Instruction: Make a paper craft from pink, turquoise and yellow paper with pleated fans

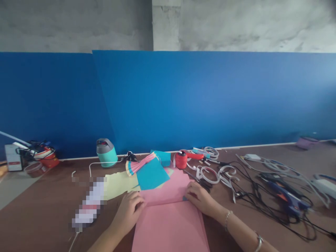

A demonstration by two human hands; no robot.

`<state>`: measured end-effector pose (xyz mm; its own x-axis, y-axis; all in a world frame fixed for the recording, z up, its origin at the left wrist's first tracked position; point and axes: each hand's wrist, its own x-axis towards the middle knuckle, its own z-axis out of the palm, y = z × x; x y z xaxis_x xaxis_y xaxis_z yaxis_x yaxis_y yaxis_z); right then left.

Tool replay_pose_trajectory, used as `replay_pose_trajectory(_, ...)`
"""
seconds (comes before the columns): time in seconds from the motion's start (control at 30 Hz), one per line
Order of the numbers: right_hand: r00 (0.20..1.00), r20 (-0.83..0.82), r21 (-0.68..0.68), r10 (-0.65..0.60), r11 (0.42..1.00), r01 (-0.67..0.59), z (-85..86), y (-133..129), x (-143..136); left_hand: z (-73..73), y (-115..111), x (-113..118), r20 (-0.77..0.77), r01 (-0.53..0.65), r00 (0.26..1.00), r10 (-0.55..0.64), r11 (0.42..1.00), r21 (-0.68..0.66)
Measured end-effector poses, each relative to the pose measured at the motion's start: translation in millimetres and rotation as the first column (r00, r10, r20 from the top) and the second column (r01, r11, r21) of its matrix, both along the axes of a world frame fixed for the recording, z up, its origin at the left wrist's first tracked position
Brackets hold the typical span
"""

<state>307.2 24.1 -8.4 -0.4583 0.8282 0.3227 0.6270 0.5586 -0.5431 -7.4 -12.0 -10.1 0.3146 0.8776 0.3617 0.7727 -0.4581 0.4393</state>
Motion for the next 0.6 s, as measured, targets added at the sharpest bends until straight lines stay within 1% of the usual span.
replay_pose_trajectory(0.1,0.998,-0.036,-0.061,-0.060,0.996,0.058,-3.6,3.5,-1.0,-1.3,3.9,0.0,0.043,-0.065,0.997,0.068,0.995,-0.073)
replay_pose_trajectory(0.23,0.993,-0.052,-0.096,-0.109,0.990,0.104,-10.7,3.8,4.5,-3.3,8.0,1.4,0.055,-0.076,0.995,0.083,0.991,-0.114)
replay_pose_trajectory(0.33,0.990,-0.041,-0.106,-0.134,0.986,0.129,-12.7,2.1,8.0,-4.8,9.6,3.4,0.041,-0.089,0.995,0.094,0.989,-0.120)
replay_pose_trajectory(0.47,0.984,-0.026,-0.118,-0.174,0.978,0.170,-11.7,0.6,5.7,-8.6,11.0,4.3,-0.021,-0.164,0.987,0.162,0.980,-0.114)
replay_pose_trajectory(0.6,0.979,0.021,-0.134,-0.205,0.969,0.206,-10.8,2.8,2.9,-11.0,12.9,4.2,-0.076,-0.212,0.976,0.205,0.973,-0.094)
